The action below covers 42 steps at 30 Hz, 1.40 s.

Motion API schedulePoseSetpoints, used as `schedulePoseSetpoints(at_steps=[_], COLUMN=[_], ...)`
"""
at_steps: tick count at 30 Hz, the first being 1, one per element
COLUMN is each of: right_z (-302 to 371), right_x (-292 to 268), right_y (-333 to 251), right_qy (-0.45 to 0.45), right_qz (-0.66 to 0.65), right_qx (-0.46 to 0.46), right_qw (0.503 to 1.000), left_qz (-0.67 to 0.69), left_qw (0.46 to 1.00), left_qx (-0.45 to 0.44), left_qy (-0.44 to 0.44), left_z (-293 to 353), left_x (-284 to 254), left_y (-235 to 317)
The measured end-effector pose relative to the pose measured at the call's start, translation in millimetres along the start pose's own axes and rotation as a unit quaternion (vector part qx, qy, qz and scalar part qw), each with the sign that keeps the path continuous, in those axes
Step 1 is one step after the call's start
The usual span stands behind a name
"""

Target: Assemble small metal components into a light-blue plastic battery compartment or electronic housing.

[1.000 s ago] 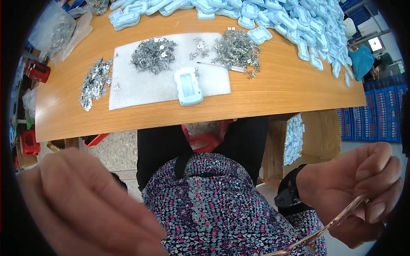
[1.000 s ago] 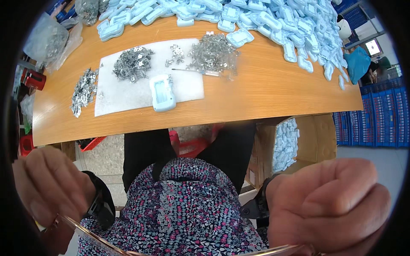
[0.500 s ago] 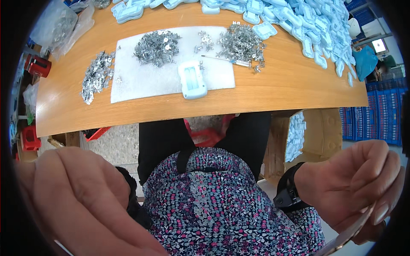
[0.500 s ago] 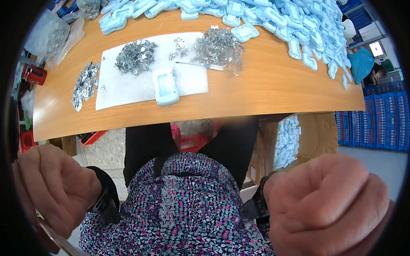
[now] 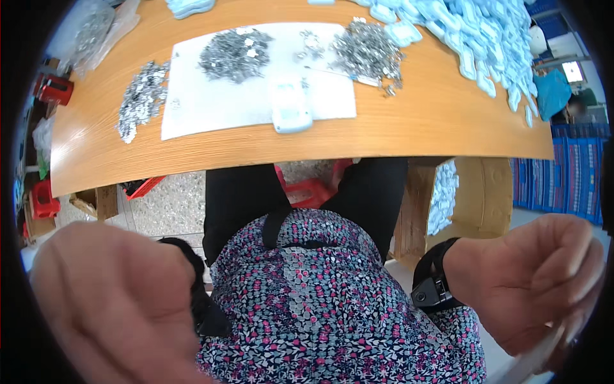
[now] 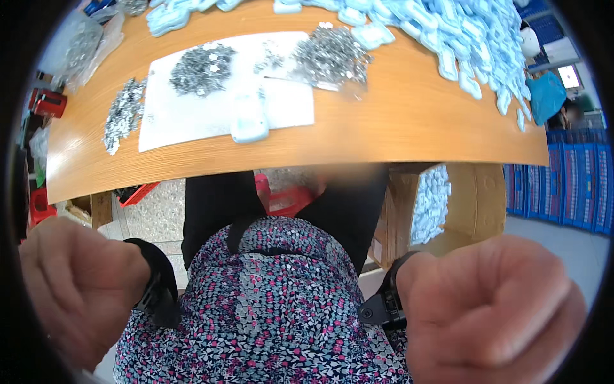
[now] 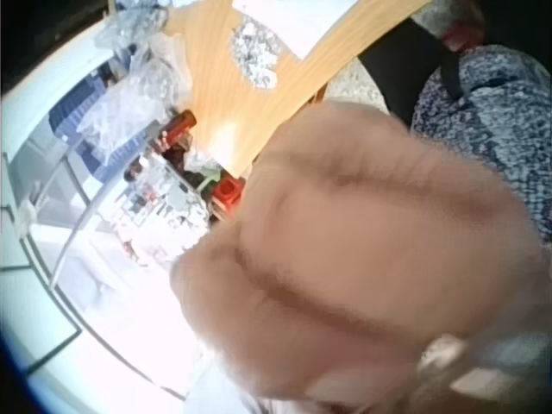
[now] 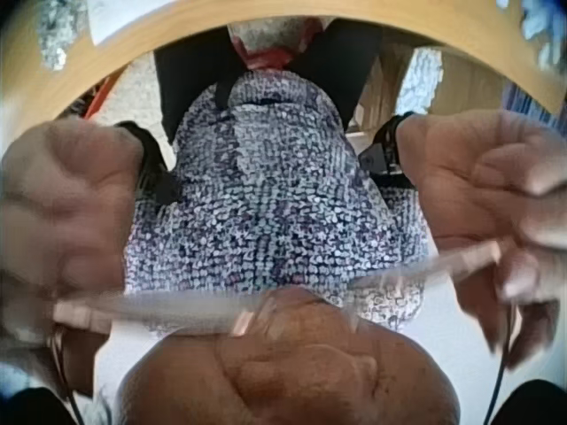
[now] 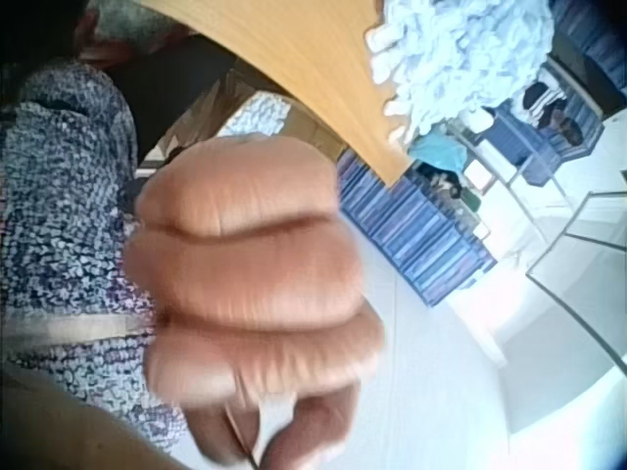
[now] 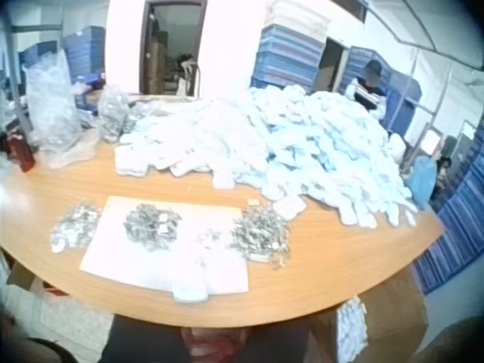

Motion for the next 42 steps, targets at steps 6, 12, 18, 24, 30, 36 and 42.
schedulePoseSetpoints(at_steps=[6,12,18,24,30,36,42], right_z=[12.1,17.7,33.6,43.6,47.0,49.7,46.6], right_x=[39.9,43.9,4.4,-7.5,-23.9,-31.5,-19.6], right_y=[3.1,-12.7,-22.4,-17.5,-8.6,-5.0,5.8], right_qy=[0.087,0.165,0.194,0.200,0.199,0.185,0.163], right_qz=[0.004,0.026,0.066,0.077,0.089,0.095,0.104], right_qx=[0.016,0.069,0.127,0.158,0.175,0.190,0.184], right_qw=[0.996,0.984,0.971,0.964,0.960,0.960,0.964], left_qz=[0.033,-0.210,-0.186,-0.170,-0.146,-0.128,-0.100], left_qw=[0.997,0.951,0.957,0.969,0.981,0.989,0.994], left_qx=[-0.073,-0.204,-0.207,-0.168,-0.117,-0.055,0.027], left_qy=[-0.010,0.099,0.081,0.067,0.055,0.051,0.047], left_z=[12.1,11.2,15.7,13.4,9.2,4.5,1.3], left_x=[32.1,31.4,31.9,23.0,15.8,6.3,-4.2], left_y=[-10.4,-13.8,-29.7,-30.3,-20.6,-3.1,7.8])
Point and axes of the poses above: each hand's wrist, its own z-axis away from the middle knuckle, its own x-axis out of the palm, y = z × x, the point moved 4 cm from there along -z, towards the middle knuckle, and after that the axes turned 12 degrees about x, right-handed, at the moved point
